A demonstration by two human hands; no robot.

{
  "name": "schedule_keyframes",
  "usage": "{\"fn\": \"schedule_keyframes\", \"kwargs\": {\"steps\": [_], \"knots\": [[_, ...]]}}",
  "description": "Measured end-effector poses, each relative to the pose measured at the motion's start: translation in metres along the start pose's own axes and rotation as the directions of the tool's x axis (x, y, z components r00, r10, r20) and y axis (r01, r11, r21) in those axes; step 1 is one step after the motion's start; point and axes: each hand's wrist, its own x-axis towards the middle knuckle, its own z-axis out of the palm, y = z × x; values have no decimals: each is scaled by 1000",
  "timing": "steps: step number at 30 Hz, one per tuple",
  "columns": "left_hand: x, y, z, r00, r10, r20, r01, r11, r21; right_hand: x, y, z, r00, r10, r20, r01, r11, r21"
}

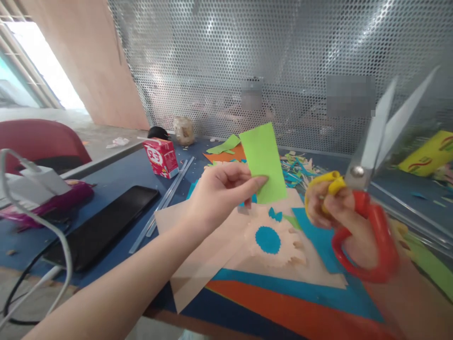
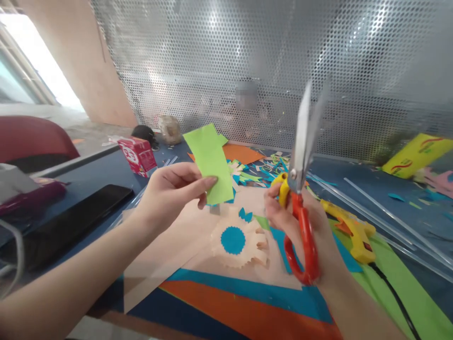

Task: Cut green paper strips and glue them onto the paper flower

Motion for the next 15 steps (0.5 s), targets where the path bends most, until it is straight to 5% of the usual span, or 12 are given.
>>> {"fn": "schedule_keyframes", "kwargs": {"steps": [5,11,15], "knots": [[0,4,-3,985,43,-168,-65,990,-129,-12,-8,11,996,90,29,-89,996,-12],[-6,-3,8,990,-135,45,141,974,-178,-11,2,7,961,195,195,-206,978,43],[-9,-9,16,948,-246,203,274,953,-128,-7,9,3,984,156,91,-161,985,54]]}}
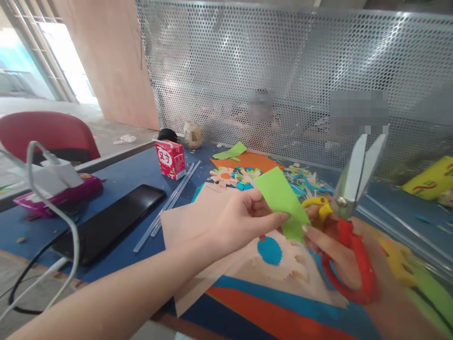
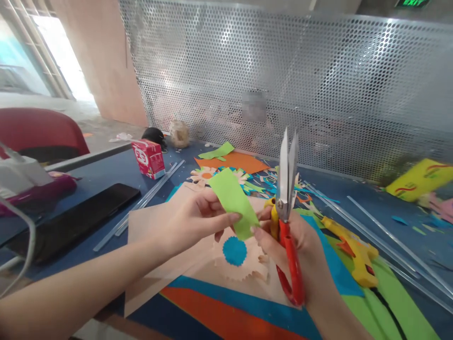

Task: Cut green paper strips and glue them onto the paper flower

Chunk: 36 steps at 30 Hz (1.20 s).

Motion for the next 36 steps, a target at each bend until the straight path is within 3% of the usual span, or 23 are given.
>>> {"fn": "schedule_keyframes", "kwargs": {"steps": [3,8,15,18,24,29,36], "knots": [[2,0,1,1000,-2,-15,2,1000,17,-1,-3,3,997,-15,-70,18,998,54],[3,5,-6,979,46,-199,-50,999,-11,-3,-7,5,998,-43,-50,40,997,-62],[2,8,-14,997,-49,-61,31,965,-260,5,4,-6,970,-224,94,227,974,-14],[1,11,-13,997,-52,-59,40,979,-198,4,4,-6,962,-264,71,263,965,16],[-1,14,-10,992,87,-92,-79,993,89,5,7,-7,926,-366,97,366,930,13],[0,13,-10,997,26,69,-35,991,129,9,13,-11,933,-338,121,338,941,26],[1,12,-12,996,13,88,-15,1000,20,-6,2,0,986,-160,41,159,987,24]]}}
